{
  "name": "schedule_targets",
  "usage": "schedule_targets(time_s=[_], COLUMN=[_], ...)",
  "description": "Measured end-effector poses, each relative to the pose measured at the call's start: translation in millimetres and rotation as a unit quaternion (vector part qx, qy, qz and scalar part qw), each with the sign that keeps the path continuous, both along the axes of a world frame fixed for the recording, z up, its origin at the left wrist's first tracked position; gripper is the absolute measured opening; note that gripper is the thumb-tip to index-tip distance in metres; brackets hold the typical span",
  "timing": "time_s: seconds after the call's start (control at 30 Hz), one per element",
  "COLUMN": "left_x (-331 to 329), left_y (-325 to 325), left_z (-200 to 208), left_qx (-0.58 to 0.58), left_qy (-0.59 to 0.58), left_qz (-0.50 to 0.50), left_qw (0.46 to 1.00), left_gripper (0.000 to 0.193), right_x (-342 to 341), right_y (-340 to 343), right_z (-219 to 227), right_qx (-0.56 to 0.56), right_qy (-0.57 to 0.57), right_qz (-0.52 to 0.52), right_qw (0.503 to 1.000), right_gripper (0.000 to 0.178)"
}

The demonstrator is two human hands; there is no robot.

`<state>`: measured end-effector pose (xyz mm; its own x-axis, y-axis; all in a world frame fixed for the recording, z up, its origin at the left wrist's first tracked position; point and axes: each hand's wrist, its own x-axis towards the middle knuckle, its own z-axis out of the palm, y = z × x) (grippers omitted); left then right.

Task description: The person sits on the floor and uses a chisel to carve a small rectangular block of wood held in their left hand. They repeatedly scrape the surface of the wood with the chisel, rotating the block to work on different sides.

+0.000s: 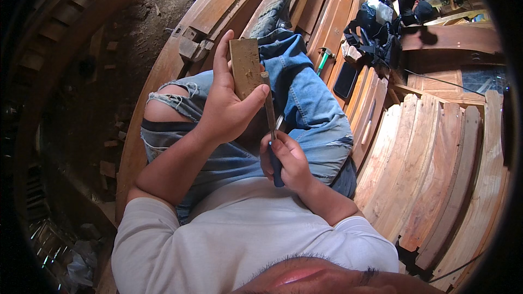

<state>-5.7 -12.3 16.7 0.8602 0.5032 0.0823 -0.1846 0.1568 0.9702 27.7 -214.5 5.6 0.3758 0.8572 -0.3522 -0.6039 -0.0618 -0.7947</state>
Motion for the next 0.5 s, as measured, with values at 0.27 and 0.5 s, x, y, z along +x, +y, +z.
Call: schedule_targets(time_s=[0.27, 0.5], left_x=[0.2, 0.5], left_y=[-0.3, -0.7], left_z=[0.6, -0.1], left_qx=[0.002, 0.006], left_qy=[0.006, 0.006], left_qz=[0.002, 0.000], left_qw=[1.000, 1.000], left_gripper=[0.098, 0.097], right_x=[0.2, -0.3], right_y=[-1.1, -1.4], right_z=[-1.7, -2.5], right_qx=[-0.002, 0.007], right_qy=[0.006, 0.012], right_qz=[0.003, 0.000], right_qw=[1.000, 1.000], right_gripper=[0.031, 0.031])
